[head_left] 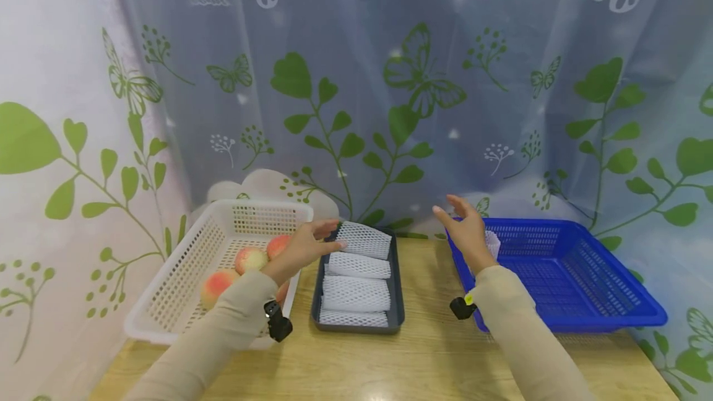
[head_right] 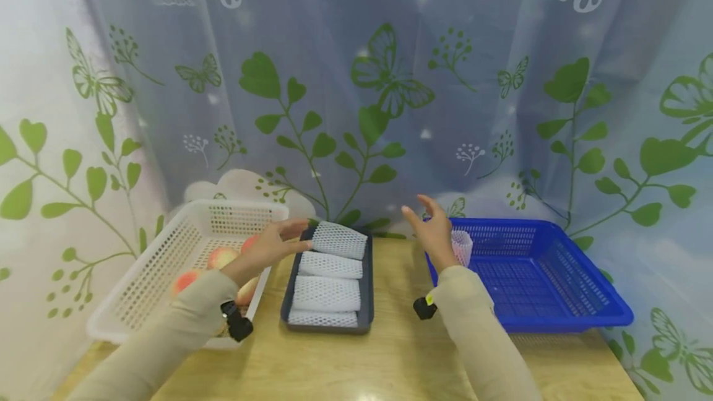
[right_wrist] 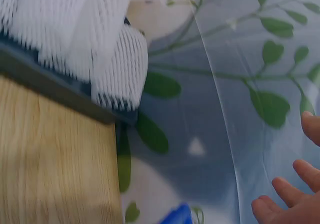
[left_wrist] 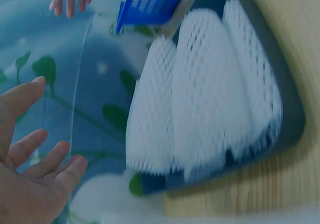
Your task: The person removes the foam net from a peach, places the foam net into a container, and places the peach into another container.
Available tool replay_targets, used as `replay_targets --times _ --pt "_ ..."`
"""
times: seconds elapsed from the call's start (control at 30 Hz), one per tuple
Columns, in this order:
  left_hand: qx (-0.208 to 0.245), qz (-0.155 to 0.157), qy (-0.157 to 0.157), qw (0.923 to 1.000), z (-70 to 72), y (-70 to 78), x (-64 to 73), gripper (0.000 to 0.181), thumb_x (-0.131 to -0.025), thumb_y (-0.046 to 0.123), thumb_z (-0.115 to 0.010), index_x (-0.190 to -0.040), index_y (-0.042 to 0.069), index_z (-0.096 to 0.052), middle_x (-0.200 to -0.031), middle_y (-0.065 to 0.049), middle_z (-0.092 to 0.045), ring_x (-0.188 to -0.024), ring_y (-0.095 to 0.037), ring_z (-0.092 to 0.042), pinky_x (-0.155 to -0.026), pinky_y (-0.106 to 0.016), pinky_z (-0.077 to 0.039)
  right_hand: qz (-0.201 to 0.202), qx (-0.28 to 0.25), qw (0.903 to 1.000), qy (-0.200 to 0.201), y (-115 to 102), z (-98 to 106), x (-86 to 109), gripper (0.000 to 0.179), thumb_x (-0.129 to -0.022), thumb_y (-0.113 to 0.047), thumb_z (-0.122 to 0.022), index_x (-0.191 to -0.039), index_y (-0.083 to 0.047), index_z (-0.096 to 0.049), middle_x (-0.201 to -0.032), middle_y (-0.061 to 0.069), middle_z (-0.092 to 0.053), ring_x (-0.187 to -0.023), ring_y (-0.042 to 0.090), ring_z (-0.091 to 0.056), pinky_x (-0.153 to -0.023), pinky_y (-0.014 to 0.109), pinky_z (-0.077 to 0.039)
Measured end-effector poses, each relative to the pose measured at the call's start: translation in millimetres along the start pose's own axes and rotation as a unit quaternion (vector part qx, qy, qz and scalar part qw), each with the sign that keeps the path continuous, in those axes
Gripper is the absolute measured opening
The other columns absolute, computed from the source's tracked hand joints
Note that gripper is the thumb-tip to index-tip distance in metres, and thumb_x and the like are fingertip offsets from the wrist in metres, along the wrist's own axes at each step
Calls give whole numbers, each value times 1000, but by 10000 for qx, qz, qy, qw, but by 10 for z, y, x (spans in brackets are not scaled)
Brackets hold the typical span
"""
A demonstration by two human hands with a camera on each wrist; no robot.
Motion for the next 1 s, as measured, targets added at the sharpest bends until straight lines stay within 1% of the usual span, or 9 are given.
replay_targets --times 0.17,0.3,0.37,0.47,0.6,0.7,0.83,0.9,1.0 --pt "302 -74 -173 9994 -310 81 -38 59 -87 19 -72 -139 4 -48 -142 -16 -48 -132 -36 -42 -106 -49 -39 -70 66 9999 141 95 284 -11 71 -93 -44 -59 -150 -11 -31 -154 14 -29 -142 36 -24 -110 57 -28" --pt "431 -36 -322 9985 -544 121 -71 57 -87 21 -72 -138 8 -51 -141 -14 -49 -131 -33 -44 -105 -47 -41 -43 77 9994 327 188 494 -12 71 -94 -39 -60 -150 -8 -30 -153 19 -29 -141 39 -23 -109 59 -28" --pt "536 -31 -428 9976 -654 136 -74 58 -86 25 -73 -138 10 -51 -141 -11 -50 -131 -31 -45 -104 -46 -41 -113 105 9991 407 247 574 -14 71 -94 -39 -60 -150 -8 -29 -154 20 -28 -141 40 -23 -108 59 -29" --pt "707 64 -547 9960 -830 148 -78 58 -86 27 -73 -138 13 -51 -141 -10 -50 -131 -30 -45 -104 -46 -42 -222 120 9986 460 342 675 -14 73 -94 -38 -60 -151 -7 -27 -154 22 -26 -141 41 -22 -108 61 -28" --pt "1019 115 -703 9922 -1069 153 -94 57 -86 25 -74 -137 12 -52 -141 -12 -50 -131 -32 -44 -102 -46 -43 -288 83 9989 363 480 791 -23 74 -95 -36 -60 -152 -7 -23 -155 24 -22 -141 44 -19 -107 64 -25" --pt "1205 81 -781 9896 -1226 181 -112 56 -86 23 -73 -137 11 -52 -140 -12 -50 -131 -34 -44 -101 -45 -44 -395 -25 9990 227 591 878 -42 76 -94 -35 -61 -153 -7 -21 -156 24 -18 -141 46 -16 -108 65 -22" --pt "1224 43 -764 9895 -1392 236 -139 53 -86 20 -73 -135 11 -55 -136 -10 -54 -128 -34 -47 -100 -43 -46 -707 -189 9973 -30 744 974 -59 81 -93 -37 -62 -154 -9 -16 -158 23 -11 -142 47 -11 -109 66 -18" --pt "1167 29 -737 9904 -1469 255 -145 52 -86 18 -74 -134 10 -56 -134 -9 -56 -125 -33 -49 -98 -42 -47 -847 -281 9959 -171 818 1005 -62 84 -93 -37 -62 -155 -9 -12 -158 22 -7 -142 46 -10 -110 64 -17" --pt "1139 111 -718 9908 -1599 263 -144 53 -84 18 -75 -133 11 -57 -132 -9 -58 -124 -31 -51 -96 -40 -49 -1054 -460 9928 -336 930 1023 -67 89 -92 -38 -63 -155 -8 -7 -158 23 -4 -142 45 -11 -113 59 -18"
Point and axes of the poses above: each hand's wrist, its own x-axis away from the middle knuckle, its own z-axis out of the back of the hand, y = z × x, the point moved 7 cm from there along -x, towards the middle knuckle
